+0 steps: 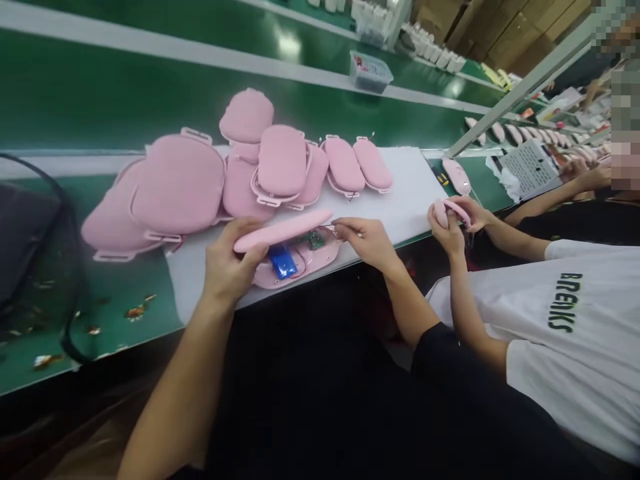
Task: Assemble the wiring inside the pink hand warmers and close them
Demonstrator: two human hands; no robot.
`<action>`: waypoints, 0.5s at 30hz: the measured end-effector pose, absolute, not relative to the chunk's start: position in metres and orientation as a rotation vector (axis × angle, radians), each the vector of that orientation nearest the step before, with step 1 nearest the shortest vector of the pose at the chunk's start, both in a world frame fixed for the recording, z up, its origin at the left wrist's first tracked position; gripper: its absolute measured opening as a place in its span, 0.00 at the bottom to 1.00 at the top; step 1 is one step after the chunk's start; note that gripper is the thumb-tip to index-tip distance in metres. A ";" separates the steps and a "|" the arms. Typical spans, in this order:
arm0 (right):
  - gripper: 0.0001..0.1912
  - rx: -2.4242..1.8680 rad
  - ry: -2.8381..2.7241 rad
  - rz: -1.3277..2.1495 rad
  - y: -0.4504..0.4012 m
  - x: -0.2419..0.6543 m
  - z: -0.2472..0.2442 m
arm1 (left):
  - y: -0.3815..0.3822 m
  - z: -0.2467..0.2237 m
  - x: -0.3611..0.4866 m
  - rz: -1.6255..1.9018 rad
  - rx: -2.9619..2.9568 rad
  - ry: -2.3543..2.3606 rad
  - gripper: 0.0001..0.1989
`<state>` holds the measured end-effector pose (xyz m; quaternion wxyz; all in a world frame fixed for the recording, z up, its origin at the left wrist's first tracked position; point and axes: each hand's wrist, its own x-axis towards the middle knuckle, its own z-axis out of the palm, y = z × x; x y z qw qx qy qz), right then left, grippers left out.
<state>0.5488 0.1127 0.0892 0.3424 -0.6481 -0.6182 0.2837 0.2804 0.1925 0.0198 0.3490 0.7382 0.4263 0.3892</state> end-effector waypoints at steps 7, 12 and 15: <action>0.19 -1.507 -1.642 1.272 0.109 0.555 0.098 | 0.194 0.017 0.282 1.054 1.786 1.017 0.32; 0.08 -1.472 -1.803 1.647 0.124 0.553 0.111 | 0.193 0.027 0.283 1.090 1.803 0.997 0.32; 0.18 -1.368 -1.929 1.559 0.134 0.555 0.112 | 0.193 0.028 0.285 1.092 1.801 1.026 0.32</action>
